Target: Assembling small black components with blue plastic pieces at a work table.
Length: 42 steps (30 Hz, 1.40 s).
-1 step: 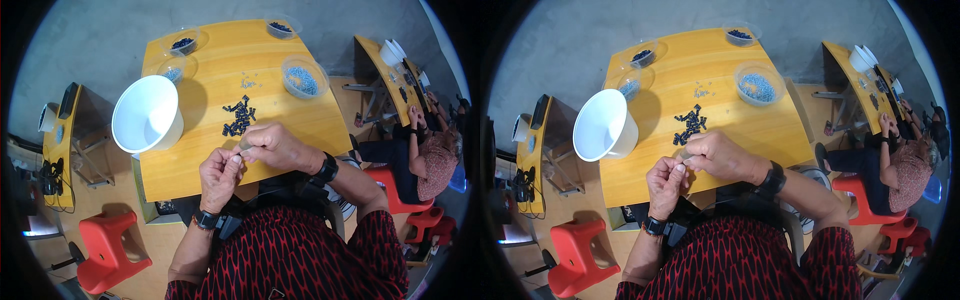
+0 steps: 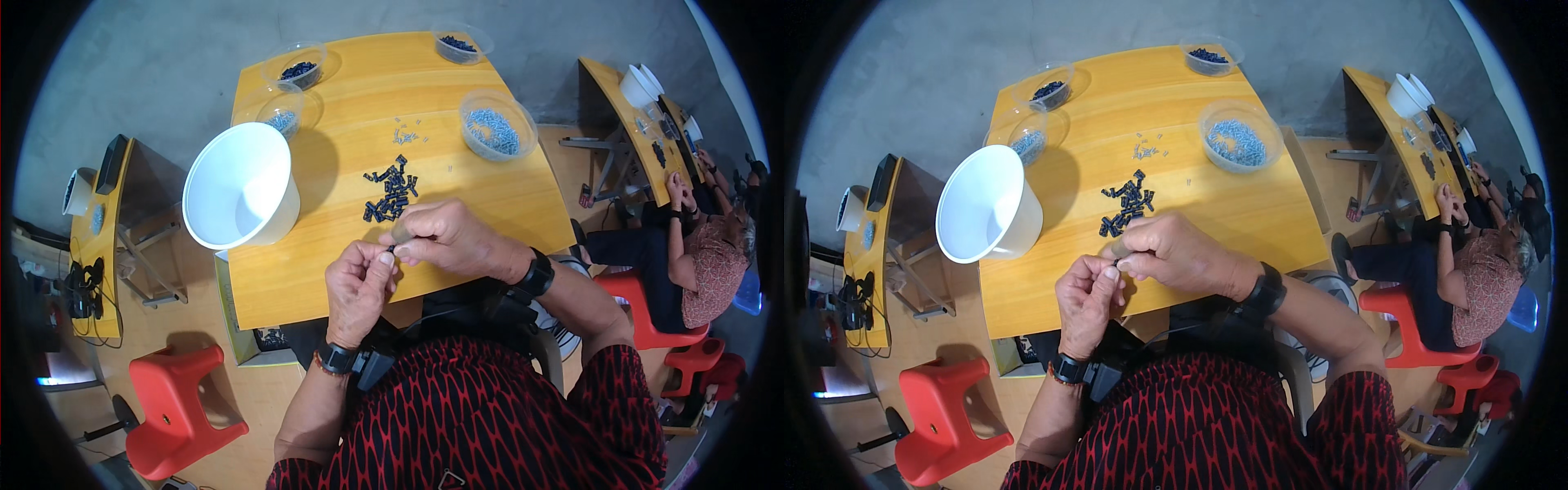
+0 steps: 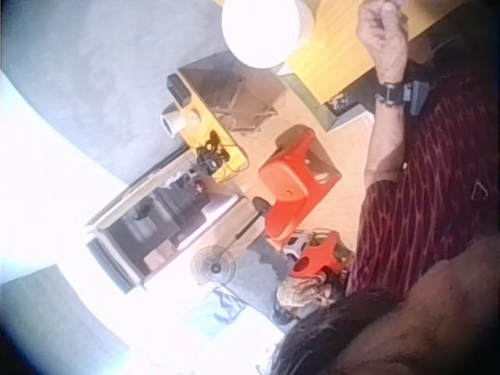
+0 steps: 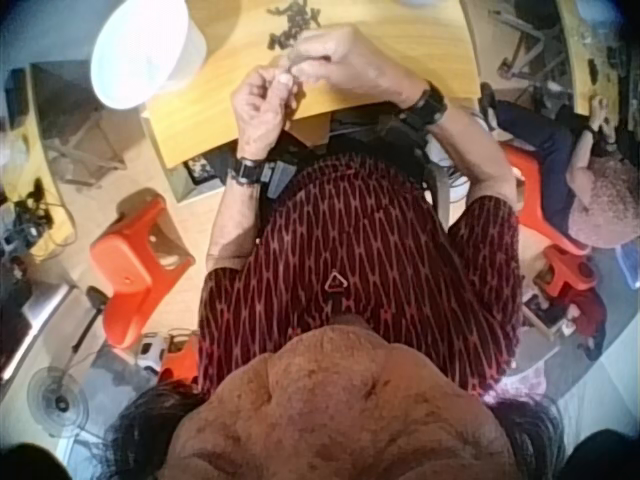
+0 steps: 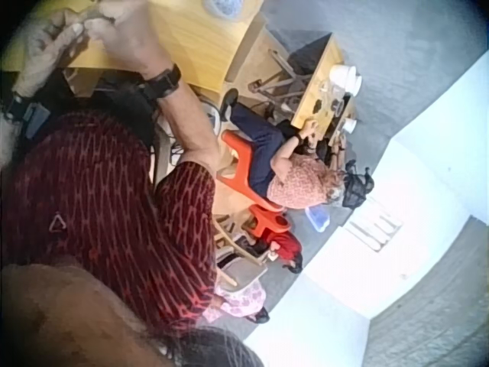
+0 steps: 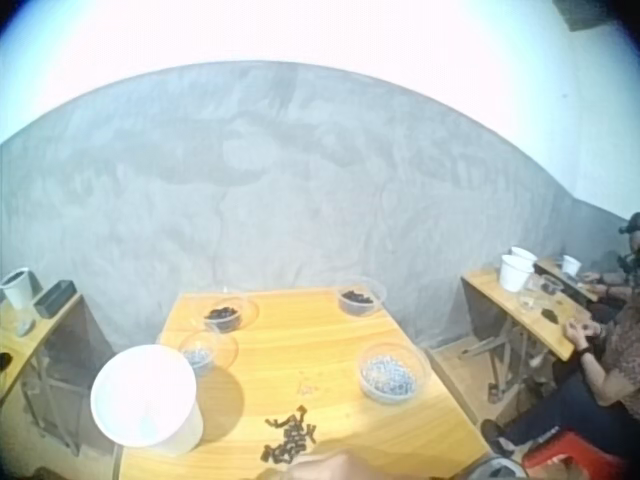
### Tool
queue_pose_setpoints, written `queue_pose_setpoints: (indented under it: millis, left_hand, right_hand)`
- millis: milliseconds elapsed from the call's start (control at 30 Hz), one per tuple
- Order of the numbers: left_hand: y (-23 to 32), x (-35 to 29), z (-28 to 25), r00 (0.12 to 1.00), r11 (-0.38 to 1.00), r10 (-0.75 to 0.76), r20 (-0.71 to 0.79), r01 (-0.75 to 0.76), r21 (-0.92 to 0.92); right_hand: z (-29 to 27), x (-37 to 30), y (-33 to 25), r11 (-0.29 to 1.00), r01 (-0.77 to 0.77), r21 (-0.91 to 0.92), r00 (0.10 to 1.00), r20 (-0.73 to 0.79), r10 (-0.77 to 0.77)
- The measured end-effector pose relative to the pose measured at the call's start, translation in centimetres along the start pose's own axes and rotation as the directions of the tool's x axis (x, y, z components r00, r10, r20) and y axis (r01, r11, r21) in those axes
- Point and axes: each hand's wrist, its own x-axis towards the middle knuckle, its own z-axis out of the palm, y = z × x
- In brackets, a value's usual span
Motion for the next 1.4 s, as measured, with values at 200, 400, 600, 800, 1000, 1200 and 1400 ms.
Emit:
queue_pose_setpoints:
  millis: [200,400,600,800,1000,1200,1400]
  left_hand:
    - [-0.3,0.3,-0.3,0.999,0.997,-0.028,-0.018,0.027,-0.073]
    - [-0.6,0.7,-0.5,1.0,0.99,-0.003,0.014,0.005,-0.139]
    - [0.6,0.4,-0.4,0.997,0.979,-0.062,0.043,0.07,-0.193]
    - [0.6,0.2,-0.2,0.994,0.992,-0.108,0.016,0.109,-0.064]
    - [0.2,0.1,-0.2,0.998,0.996,-0.059,-0.002,0.059,-0.064]
    - [0.0,0.1,-0.2,0.999,0.997,-0.03,0.011,0.03,-0.065]
    - [1.3,-0.6,-0.6,0.938,0.974,0.225,-0.265,-0.218,0.053]
  right_hand:
    - [0.2,-1.1,-0.4,0.979,-0.165,0.116,0.98,-0.089,0.176]
    - [1.6,-0.8,-0.5,0.946,0.11,-0.306,0.988,-0.072,-0.138]
    - [1.7,-1.1,-1.1,0.841,0.152,-0.52,0.986,0.027,-0.162]
    - [1.7,-1.6,-0.5,0.812,0.184,-0.554,0.983,0.115,-0.144]
    - [2.4,-1.5,0.0,0.825,0.143,-0.547,0.989,0.106,-0.101]
    - [2.5,-1.6,0.4,0.887,0.136,-0.442,0.991,0.078,-0.113]
    - [-1.1,-0.1,3.2,0.937,-0.009,-0.349,0.99,-0.136,-0.041]
